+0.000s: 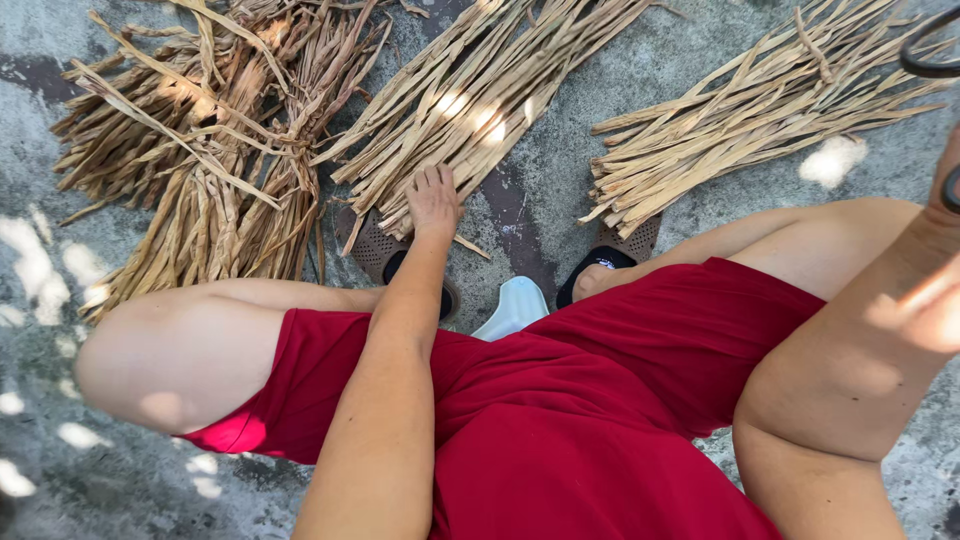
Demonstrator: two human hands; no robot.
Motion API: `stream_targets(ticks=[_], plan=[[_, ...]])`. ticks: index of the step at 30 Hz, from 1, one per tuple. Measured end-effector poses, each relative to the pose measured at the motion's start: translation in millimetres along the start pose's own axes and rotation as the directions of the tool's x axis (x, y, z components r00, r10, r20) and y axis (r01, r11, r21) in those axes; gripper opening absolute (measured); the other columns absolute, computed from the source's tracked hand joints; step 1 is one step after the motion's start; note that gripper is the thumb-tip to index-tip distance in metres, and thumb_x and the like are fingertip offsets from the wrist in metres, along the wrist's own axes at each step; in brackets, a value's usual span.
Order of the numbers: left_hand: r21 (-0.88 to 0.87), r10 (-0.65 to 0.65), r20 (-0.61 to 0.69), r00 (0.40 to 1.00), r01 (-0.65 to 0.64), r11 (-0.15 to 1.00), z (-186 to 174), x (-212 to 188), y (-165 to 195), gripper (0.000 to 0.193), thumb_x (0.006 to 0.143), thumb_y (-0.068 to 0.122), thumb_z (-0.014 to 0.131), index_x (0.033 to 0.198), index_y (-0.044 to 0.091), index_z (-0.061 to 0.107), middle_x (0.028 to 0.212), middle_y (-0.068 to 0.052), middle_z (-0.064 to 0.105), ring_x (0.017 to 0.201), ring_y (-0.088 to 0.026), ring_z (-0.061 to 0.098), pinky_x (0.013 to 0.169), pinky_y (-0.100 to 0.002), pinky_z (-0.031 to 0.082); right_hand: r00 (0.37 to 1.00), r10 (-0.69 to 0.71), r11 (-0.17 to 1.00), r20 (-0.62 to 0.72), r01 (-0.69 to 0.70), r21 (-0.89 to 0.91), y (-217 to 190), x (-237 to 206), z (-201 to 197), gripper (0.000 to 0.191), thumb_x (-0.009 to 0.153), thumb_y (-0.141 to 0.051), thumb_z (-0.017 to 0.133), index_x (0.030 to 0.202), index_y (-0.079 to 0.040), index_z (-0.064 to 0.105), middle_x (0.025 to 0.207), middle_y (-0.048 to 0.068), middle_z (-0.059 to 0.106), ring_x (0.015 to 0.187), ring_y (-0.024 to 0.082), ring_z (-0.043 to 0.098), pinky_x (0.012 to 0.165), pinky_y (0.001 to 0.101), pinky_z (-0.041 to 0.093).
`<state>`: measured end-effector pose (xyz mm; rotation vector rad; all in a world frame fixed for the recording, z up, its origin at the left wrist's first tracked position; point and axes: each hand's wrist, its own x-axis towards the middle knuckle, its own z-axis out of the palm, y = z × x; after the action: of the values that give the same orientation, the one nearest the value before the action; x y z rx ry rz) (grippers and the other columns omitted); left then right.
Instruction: The person sits on a concrete floor and uses shears to cut dried palm leaves into smaller pieces. They gather the leaves, cut them, and place the cut pieces on the ground.
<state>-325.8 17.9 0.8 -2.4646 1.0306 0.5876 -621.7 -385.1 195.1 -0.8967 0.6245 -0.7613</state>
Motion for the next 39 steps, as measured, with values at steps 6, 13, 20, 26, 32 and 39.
stream_targets(ticks=[6, 13, 20, 26, 32, 39], plan=[[-0.095, -0.048, -0.201, 0.978, 0.029, 0.995, 19.4, 8.0, -23.1, 0.045, 0.098, 0.022, 0.070, 0.134, 0.005, 0.048, 0.127, -0.013, 0.060, 0.118, -0.028, 0.059, 0.094, -0.044, 0.050, 0.999, 0.019, 1.000, 0.033, -0.019, -0.018, 0.6, 5.0, 28.9, 0.032, 0.118, -0.032, 0.050, 0.128, -0.003, 0.058, 0.116, 0.006, 0.059, 0.100, 0.016, 0.060, 0.094, 0.0314, 0.050], [-0.390, -0.139, -0.030, 0.990, 0.117, 0.914, -17.2, -1.2, -46.6, 0.060, 0.082, 0.022, 0.077, 0.133, 0.020, 0.046, 0.125, -0.014, 0.060, 0.118, -0.034, 0.058, 0.096, -0.054, 0.045, 0.997, 0.052, 0.998, 0.058, -0.050, -0.022, 12.5, 7.5, 48.1, 0.034, 0.118, -0.032, 0.049, 0.129, -0.002, 0.058, 0.118, 0.006, 0.059, 0.102, 0.016, 0.060, 0.095, 0.0311, 0.050], [-0.688, -0.105, 0.103, 0.989, 0.147, 0.711, -41.3, -19.8, -61.9, 0.048, 0.090, 0.032, 0.076, 0.130, 0.017, 0.054, 0.121, -0.013, 0.066, 0.113, -0.031, 0.065, 0.101, -0.051, 0.047, 0.991, 0.073, 0.997, 0.111, -0.074, -0.002, 30.5, 18.0, 72.3, 0.035, 0.118, -0.033, 0.048, 0.130, -0.001, 0.057, 0.119, 0.006, 0.059, 0.103, 0.016, 0.060, 0.096, 0.0308, 0.050], [-0.899, 0.011, 0.149, 0.989, 0.131, 0.418, -54.9, -22.4, -70.9, 0.041, 0.085, 0.022, 0.075, 0.122, 0.011, 0.062, 0.115, -0.012, 0.073, 0.104, -0.026, 0.071, 0.096, -0.042, 0.056, 0.988, 0.054, 0.997, 0.143, -0.060, 0.037, 25.8, 20.0, 78.8, 0.036, 0.118, -0.033, 0.047, 0.131, -0.001, 0.057, 0.121, 0.007, 0.059, 0.104, 0.015, 0.059, 0.097, 0.0305, 0.050], [-0.976, 0.264, 0.070, 0.962, 0.121, -0.182, -76.3, -36.4, -73.2, 0.046, 0.084, 0.007, 0.081, 0.124, 0.004, 0.059, 0.102, -0.010, 0.075, 0.088, -0.016, 0.072, 0.082, -0.034, 0.058, 0.985, 0.010, 0.994, 0.171, -0.028, 0.105, 15.8, 24.6, 74.2, 0.037, 0.118, -0.033, 0.047, 0.133, 0.000, 0.057, 0.123, 0.007, 0.059, 0.105, 0.015, 0.059, 0.098, 0.0303, 0.049], [-0.897, 0.281, 0.189, 0.941, 0.281, -0.340, -83.7, -45.8, -58.8, 0.043, 0.080, -0.005, 0.072, 0.122, -0.002, 0.063, 0.091, -0.013, 0.076, 0.071, -0.017, 0.074, 0.057, -0.028, 0.060, 0.984, -0.044, 0.986, 0.171, 0.015, 0.167, 11.5, 26.1, 70.2, 0.039, 0.118, -0.033, 0.046, 0.134, 0.000, 0.057, 0.124, 0.007, 0.059, 0.106, 0.015, 0.059, 0.100, 0.0299, 0.049]])
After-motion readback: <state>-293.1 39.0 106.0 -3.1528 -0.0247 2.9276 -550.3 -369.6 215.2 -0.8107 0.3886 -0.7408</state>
